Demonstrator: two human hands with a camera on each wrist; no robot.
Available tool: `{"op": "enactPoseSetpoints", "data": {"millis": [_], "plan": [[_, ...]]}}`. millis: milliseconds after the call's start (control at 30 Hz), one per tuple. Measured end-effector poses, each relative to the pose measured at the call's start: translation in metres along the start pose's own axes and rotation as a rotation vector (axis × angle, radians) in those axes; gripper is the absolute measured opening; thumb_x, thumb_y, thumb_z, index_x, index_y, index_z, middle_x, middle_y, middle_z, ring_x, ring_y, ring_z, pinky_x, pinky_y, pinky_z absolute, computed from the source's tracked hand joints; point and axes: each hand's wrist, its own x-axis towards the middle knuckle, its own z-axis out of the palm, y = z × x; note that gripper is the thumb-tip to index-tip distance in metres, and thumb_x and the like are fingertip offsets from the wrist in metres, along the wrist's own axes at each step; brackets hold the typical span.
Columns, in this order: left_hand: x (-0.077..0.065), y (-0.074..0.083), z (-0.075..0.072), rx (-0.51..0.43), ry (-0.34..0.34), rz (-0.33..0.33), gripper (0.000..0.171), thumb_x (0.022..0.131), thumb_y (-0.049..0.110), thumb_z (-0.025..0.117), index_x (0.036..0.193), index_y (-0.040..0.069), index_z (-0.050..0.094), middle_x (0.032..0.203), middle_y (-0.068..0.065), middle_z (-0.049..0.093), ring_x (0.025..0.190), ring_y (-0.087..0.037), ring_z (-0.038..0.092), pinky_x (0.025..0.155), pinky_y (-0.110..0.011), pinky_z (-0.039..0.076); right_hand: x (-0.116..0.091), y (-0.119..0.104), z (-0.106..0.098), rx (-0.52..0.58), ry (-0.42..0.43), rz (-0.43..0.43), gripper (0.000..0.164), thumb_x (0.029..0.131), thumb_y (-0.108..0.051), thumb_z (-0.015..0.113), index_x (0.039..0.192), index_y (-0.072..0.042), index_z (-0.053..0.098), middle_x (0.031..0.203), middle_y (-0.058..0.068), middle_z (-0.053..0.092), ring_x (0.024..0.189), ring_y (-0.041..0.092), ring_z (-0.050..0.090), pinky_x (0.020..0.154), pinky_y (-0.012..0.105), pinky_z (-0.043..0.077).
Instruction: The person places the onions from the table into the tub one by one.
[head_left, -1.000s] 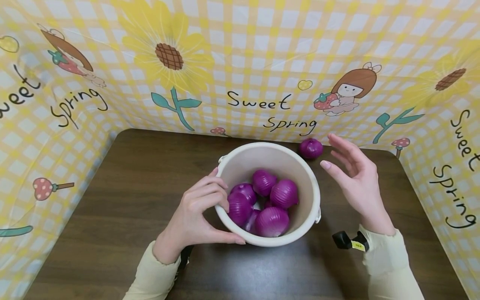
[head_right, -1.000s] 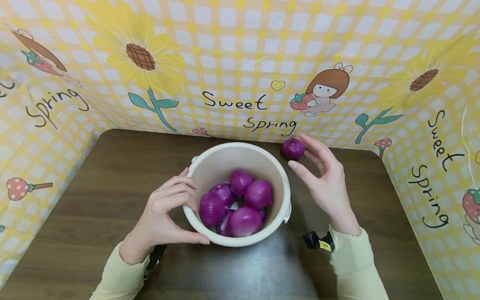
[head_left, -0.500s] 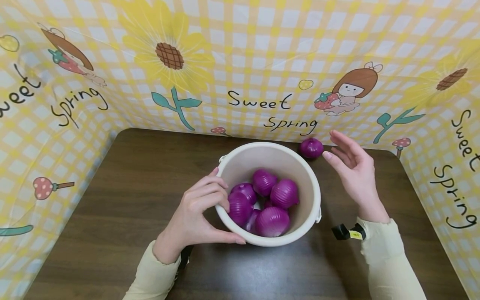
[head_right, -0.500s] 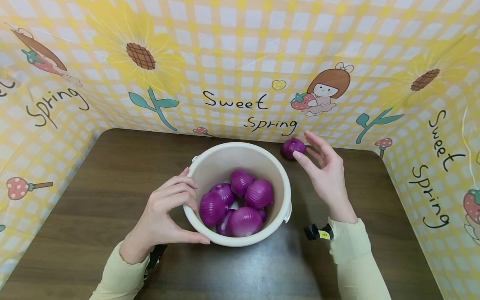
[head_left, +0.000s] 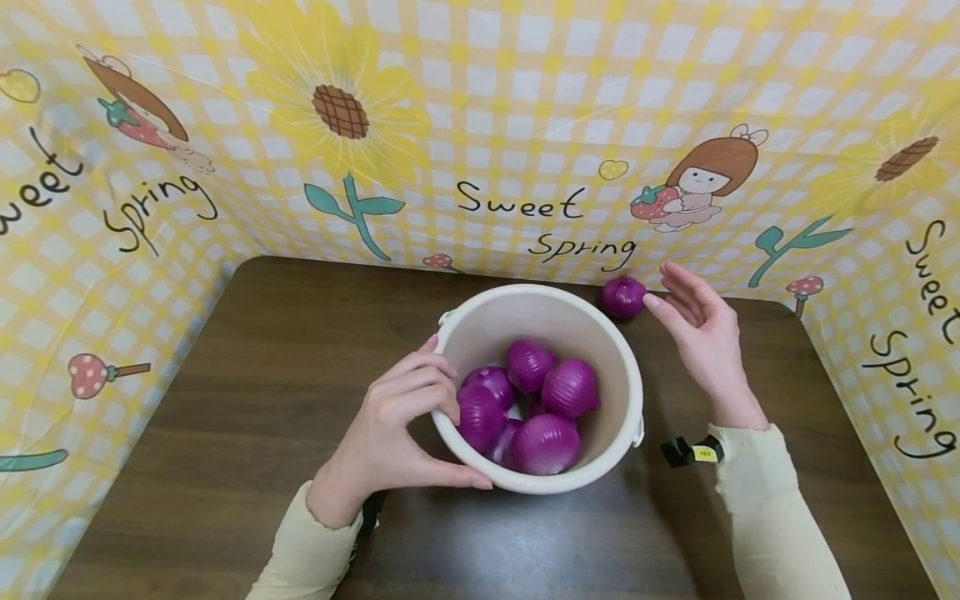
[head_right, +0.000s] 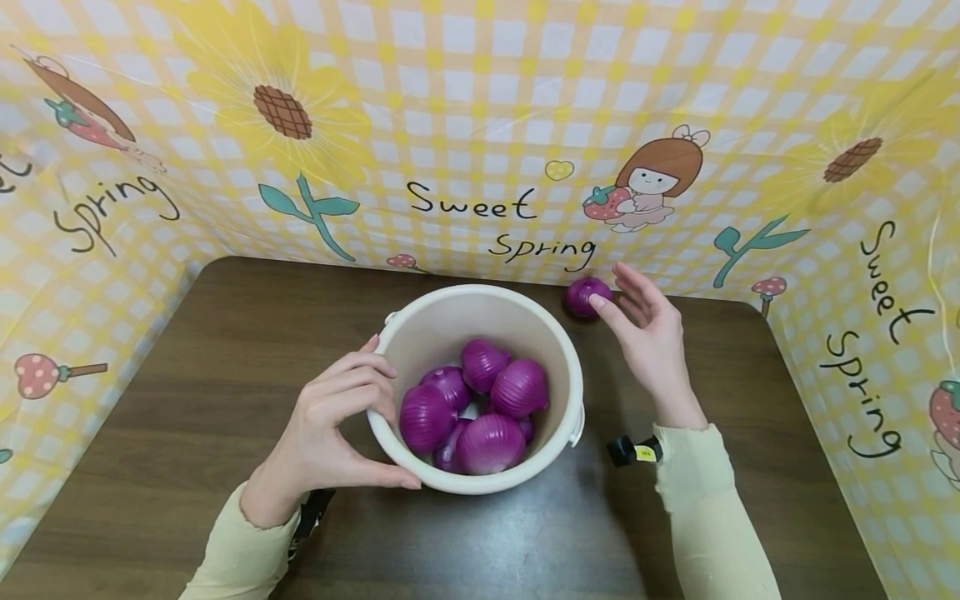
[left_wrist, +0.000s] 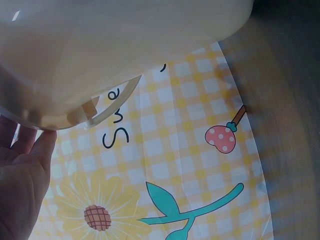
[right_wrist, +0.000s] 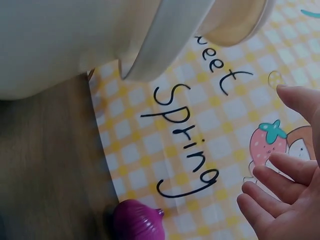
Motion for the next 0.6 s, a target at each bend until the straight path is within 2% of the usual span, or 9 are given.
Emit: {"op": "enactPoseSetpoints", "data": {"millis": [333, 600], "plan": [[0.002, 0.002, -0.001, -0.002, -0.002, -0.006, 0.056, 0.060, 0.051, 0.098, 0.076, 0.011, 0.060, 0.078, 0.002, 0.060, 0.092, -0.024, 0.058, 0.110, -0.066, 0.036, 0.010, 0.018, -0.001, -0.067, -0.005, 0.130, 0.068, 0.095, -0.038, 0.074, 0.151, -0.009, 0.048, 0.151, 0.010, 0.050, 0.137, 0.024, 0.048, 0.113, 0.036, 0.042], [-0.001, -0.001, 0.000, -0.001, -0.004, -0.006, 0.057, 0.060, 0.051, 0.098, 0.076, 0.012, 0.061, 0.078, 0.002, 0.060, 0.092, -0.024, 0.058, 0.110, -0.066, 0.036, 0.021, 0.033, -0.002, -0.070, 0.009, 0.239, 0.074, 0.093, -0.047, 0.074, 0.151, -0.009, 0.048, 0.150, 0.009, 0.050, 0.137, 0.023, 0.048, 0.113, 0.039, 0.041]]}}
